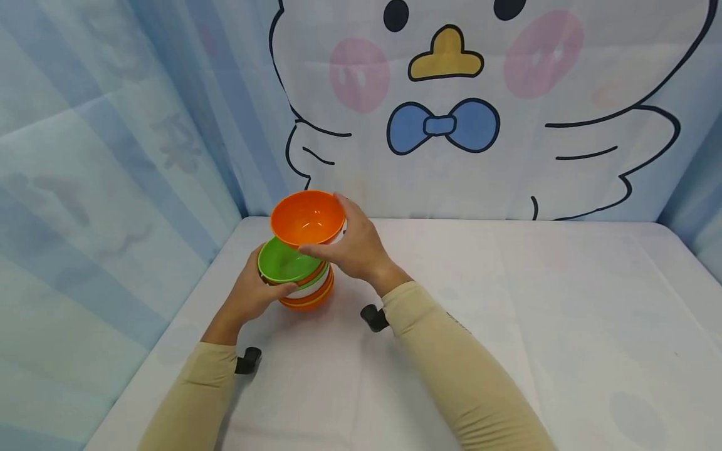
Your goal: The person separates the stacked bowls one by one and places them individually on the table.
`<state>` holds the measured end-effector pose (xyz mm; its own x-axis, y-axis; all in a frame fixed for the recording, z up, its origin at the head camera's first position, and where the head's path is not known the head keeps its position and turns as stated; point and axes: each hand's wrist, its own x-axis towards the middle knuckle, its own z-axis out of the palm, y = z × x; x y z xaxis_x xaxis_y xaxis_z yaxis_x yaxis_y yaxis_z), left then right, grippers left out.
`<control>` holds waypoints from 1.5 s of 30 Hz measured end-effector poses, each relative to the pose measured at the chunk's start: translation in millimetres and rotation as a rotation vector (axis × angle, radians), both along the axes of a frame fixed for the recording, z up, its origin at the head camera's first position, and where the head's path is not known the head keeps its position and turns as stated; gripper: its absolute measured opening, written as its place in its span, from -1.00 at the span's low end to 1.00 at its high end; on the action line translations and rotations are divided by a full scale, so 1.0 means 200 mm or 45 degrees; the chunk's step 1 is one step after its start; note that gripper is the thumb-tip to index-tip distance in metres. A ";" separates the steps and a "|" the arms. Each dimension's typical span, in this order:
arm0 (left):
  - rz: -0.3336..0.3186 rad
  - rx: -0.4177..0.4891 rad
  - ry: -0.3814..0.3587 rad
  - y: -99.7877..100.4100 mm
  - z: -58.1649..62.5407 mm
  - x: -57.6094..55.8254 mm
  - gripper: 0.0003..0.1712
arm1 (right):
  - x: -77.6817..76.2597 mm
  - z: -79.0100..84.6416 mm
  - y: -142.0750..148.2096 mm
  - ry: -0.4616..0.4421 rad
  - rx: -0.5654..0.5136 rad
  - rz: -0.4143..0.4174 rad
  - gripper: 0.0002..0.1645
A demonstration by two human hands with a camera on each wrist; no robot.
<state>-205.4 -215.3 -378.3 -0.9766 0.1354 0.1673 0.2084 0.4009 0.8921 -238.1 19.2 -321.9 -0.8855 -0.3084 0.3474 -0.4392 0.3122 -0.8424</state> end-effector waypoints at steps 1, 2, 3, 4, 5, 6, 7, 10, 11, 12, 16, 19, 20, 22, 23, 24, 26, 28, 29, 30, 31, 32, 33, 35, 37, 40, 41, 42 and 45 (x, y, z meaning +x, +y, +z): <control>0.006 -0.004 -0.006 0.00 0.00 0.00 0.13 | -0.01 0.00 0.02 0.003 0.002 -0.014 0.22; 0.013 -0.007 -0.012 0.00 0.01 0.00 0.14 | -0.02 0.00 0.04 0.004 0.007 -0.028 0.22; 0.020 -0.010 -0.018 0.00 0.01 0.00 0.15 | -0.02 0.00 0.06 0.001 0.017 -0.046 0.22; 0.027 -0.013 -0.023 0.00 0.01 0.00 0.15 | -0.03 0.00 0.08 -0.004 0.030 -0.064 0.23; 0.036 -0.015 -0.028 0.00 0.02 0.00 0.16 | -0.04 -0.01 0.10 -0.012 0.042 -0.081 0.23; 0.045 -0.020 -0.032 0.00 0.02 0.00 0.16 | -0.04 -0.02 0.13 -0.019 0.052 -0.100 0.23; 0.053 -0.023 -0.036 0.00 0.02 0.01 0.17 | -0.05 -0.03 0.15 -0.028 0.061 -0.119 0.24; 0.065 -0.032 -0.040 0.00 0.02 0.01 0.18 | -0.08 -0.06 0.21 -0.063 0.081 -0.170 0.24; 0.066 -0.033 -0.040 0.00 0.02 0.01 0.19 | -0.09 -0.07 0.24 -0.076 0.088 -0.188 0.24; 0.065 -0.033 -0.040 0.00 0.02 0.01 0.19 | -0.10 -0.08 0.26 -0.087 0.093 -0.205 0.24; 0.073 -0.044 -0.038 0.00 0.03 0.01 0.20 | -0.13 -0.14 0.32 -0.120 0.115 -0.277 0.25; 0.081 -0.050 -0.036 0.00 0.04 0.02 0.20 | -0.15 -0.20 0.36 -0.137 0.134 -0.317 0.26; 0.082 -0.050 -0.036 0.00 0.04 0.02 0.20 | -0.15 -0.21 0.37 -0.143 0.142 -0.329 0.26; 0.077 -0.051 -0.039 0.00 0.04 0.02 0.21 | -0.17 -0.25 0.39 -0.167 0.161 -0.350 0.28; 0.074 -0.052 -0.039 0.00 0.04 0.02 0.21 | -0.17 -0.26 0.40 -0.179 0.172 -0.357 0.29; 0.070 -0.053 -0.042 0.00 0.04 0.02 0.21 | -0.18 -0.28 0.41 -0.192 0.183 -0.365 0.30; 0.065 -0.053 -0.049 0.00 0.03 0.02 0.21 | -0.19 -0.31 0.44 -0.221 0.198 -0.369 0.32; 0.065 -0.053 -0.058 0.00 0.03 0.02 0.21 | -0.19 -0.33 0.45 -0.251 0.212 -0.365 0.35; 0.066 -0.051 -0.062 0.00 0.03 0.02 0.21 | -0.20 -0.35 0.46 -0.265 0.217 -0.363 0.35; 0.068 -0.053 -0.068 0.00 0.03 0.02 0.22 | -0.20 -0.36 0.47 -0.281 0.219 -0.363 0.36; 0.070 -0.054 -0.071 -0.01 0.03 0.02 0.22 | -0.20 -0.37 0.47 -0.295 0.221 -0.361 0.37; 0.072 -0.053 -0.074 -0.01 0.03 0.02 0.22 | -0.20 -0.38 0.47 -0.305 0.223 -0.362 0.37; 0.072 -0.051 -0.075 -0.01 0.03 0.02 0.22 | -0.21 -0.38 0.48 -0.315 0.222 -0.362 0.37; 0.073 -0.051 -0.076 -0.01 0.03 0.02 0.22 | -0.21 -0.40 0.48 -0.327 0.221 -0.367 0.36; 0.067 -0.043 -0.073 -0.01 0.03 0.02 0.21 | -0.22 -0.40 0.48 -0.335 0.224 -0.367 0.35; 0.057 -0.039 -0.064 -0.01 0.03 0.02 0.20 | -0.22 -0.41 0.48 -0.347 0.225 -0.363 0.32; 0.054 -0.037 -0.060 -0.01 0.02 0.02 0.20 | -0.23 -0.42 0.48 -0.352 0.223 -0.366 0.31; 0.049 -0.036 -0.057 -0.01 0.02 0.02 0.20 | -0.23 -0.42 0.48 -0.358 0.224 -0.367 0.30; 0.046 -0.036 -0.053 -0.02 0.02 0.01 0.20 | -0.25 -0.43 0.48 -0.363 0.228 -0.371 0.28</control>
